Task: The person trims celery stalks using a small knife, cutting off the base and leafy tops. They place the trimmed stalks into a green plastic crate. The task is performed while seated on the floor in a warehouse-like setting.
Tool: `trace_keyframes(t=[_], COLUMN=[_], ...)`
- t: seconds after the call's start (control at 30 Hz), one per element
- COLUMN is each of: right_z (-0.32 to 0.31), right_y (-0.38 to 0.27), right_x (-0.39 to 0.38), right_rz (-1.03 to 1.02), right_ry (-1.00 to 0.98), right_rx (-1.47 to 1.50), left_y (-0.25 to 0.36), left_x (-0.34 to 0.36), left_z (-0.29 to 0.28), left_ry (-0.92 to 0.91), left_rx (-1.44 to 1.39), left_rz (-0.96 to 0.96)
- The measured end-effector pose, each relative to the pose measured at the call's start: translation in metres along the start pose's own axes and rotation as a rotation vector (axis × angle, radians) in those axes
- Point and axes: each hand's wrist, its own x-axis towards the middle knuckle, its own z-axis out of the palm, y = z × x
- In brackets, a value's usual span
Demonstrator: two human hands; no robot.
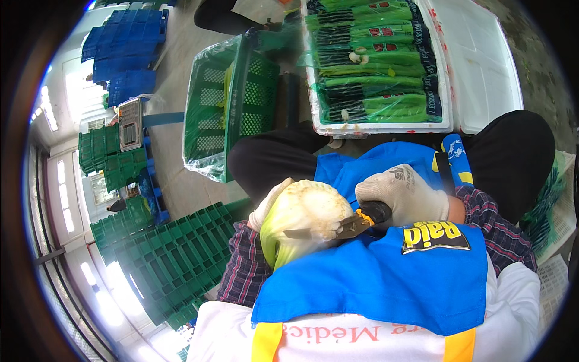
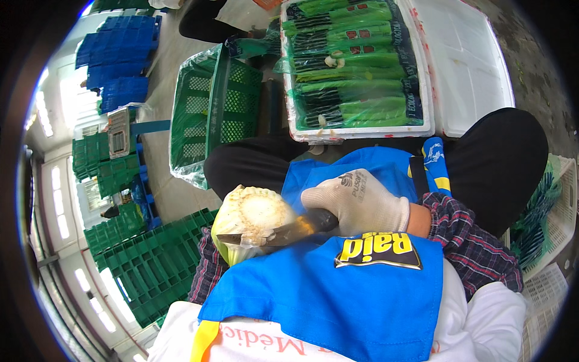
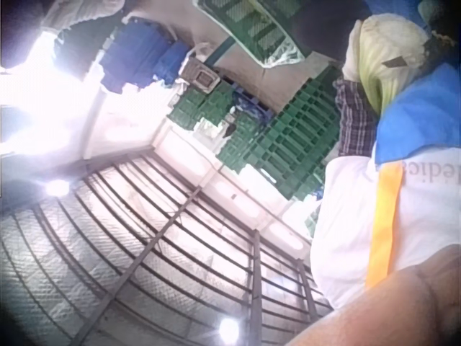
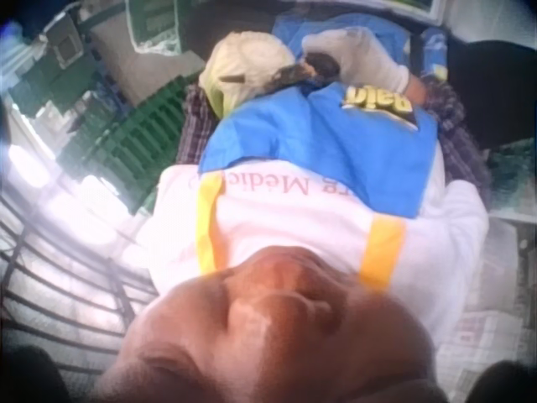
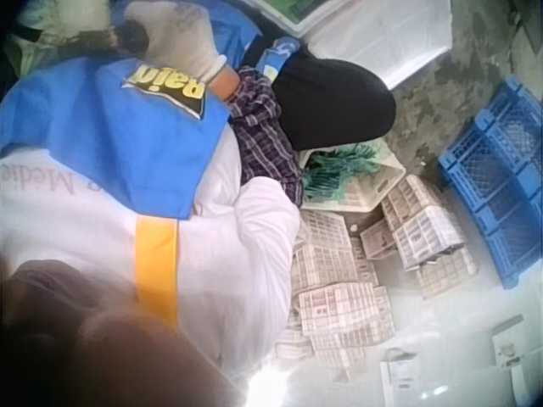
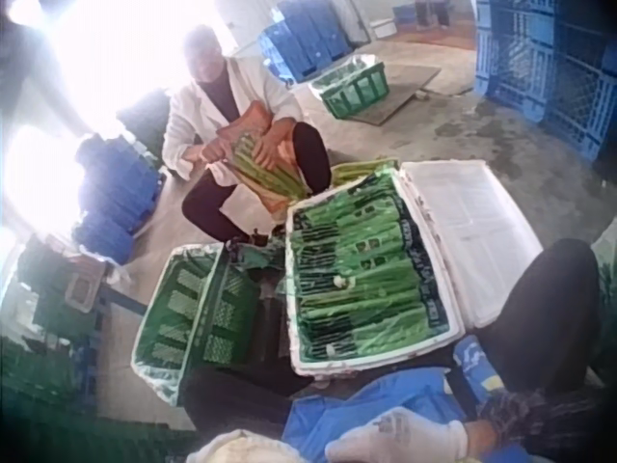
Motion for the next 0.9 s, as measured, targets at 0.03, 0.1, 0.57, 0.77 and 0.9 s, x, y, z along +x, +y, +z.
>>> trace_keyframes(t=[0.03,0.1,0.57,0.77,0.9], right_z=[0.000,0.001,0.005,0.005,-0.006], right_y=[-0.001,0.000,0.037,0.044,0.026], right_x=[0.000,0.001,-0.007,-0.007,0.002], right_rz=[-0.006,0.003,0.390,0.306,0.375], right_ry=[0.000,0.013,0.030,0.286,0.337], right_rx=[-0.030,-0.025,-0.246,-0.057,0.233], left_y=[-0.001,-0.004,-0.019,-0.010,0.004], left_x=[0.000,0.000,-0.011,-0.004,0.036], left_z=[-0.002,-0.001,0.055,0.031,0.004], left_ry=[0.003,-0.350,-0.157,-0.613,-0.502], left_rx=[0.029,-0.221,0.184,-0.023,0.140], left_rz=[0.021,-0.032,0.144,0.144,0.294])
